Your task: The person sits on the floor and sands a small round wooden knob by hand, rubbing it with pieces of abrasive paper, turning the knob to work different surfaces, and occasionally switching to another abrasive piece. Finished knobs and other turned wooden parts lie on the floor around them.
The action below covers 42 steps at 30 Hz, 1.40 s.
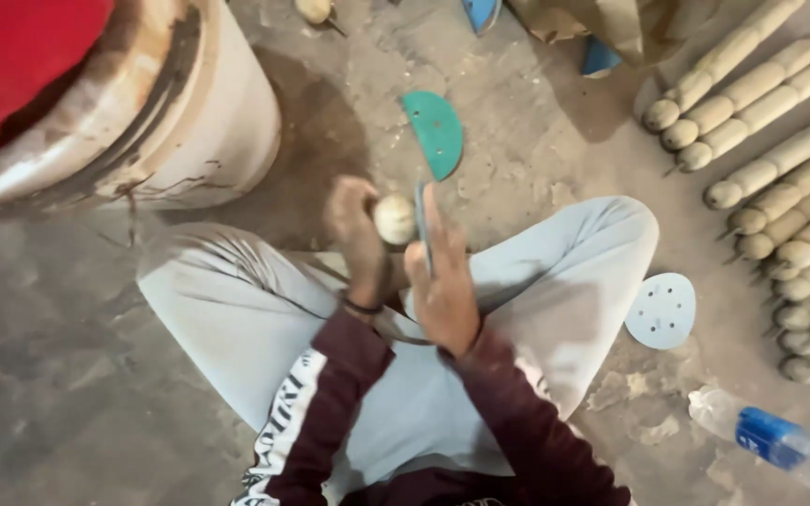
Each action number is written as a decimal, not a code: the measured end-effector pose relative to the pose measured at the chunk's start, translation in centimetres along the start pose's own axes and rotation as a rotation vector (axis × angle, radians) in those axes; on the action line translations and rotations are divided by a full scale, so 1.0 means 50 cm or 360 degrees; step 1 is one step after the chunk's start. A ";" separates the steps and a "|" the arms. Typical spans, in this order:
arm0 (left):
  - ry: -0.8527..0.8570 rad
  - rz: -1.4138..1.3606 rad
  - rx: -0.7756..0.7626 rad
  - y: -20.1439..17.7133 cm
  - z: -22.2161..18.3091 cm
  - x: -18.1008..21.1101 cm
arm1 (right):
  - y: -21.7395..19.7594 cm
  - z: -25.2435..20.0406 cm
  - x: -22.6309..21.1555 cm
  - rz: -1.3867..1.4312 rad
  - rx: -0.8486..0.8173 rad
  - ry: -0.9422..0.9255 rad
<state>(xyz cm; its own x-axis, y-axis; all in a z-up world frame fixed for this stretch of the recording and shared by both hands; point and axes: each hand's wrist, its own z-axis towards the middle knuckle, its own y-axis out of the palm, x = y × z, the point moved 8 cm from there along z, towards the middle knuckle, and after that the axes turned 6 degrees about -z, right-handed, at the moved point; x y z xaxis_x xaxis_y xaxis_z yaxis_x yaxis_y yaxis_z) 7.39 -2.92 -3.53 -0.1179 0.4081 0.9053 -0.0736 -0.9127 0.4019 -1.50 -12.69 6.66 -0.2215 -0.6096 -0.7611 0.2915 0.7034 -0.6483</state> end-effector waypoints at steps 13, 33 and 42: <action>-0.0634 -0.0091 -0.0626 0.089 -0.051 0.019 | -0.023 -0.011 0.043 0.0640 0.0143 0.0024; -0.1134 -0.1029 -0.0678 0.124 -0.060 0.091 | 0.033 -0.070 0.207 0.0890 0.0298 0.0303; -0.0903 -0.0299 -0.0731 0.134 -0.120 0.218 | 0.097 -0.077 0.270 0.1419 -0.0122 0.0510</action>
<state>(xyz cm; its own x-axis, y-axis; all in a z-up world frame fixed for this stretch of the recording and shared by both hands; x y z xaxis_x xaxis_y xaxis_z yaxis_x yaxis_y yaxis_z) -0.32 -4.47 8.20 0.4565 0.3703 0.8090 -0.4624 -0.6781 0.5713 -6.66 -16.08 -6.83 -0.1950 0.2849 -0.9385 0.4171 0.8901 0.1836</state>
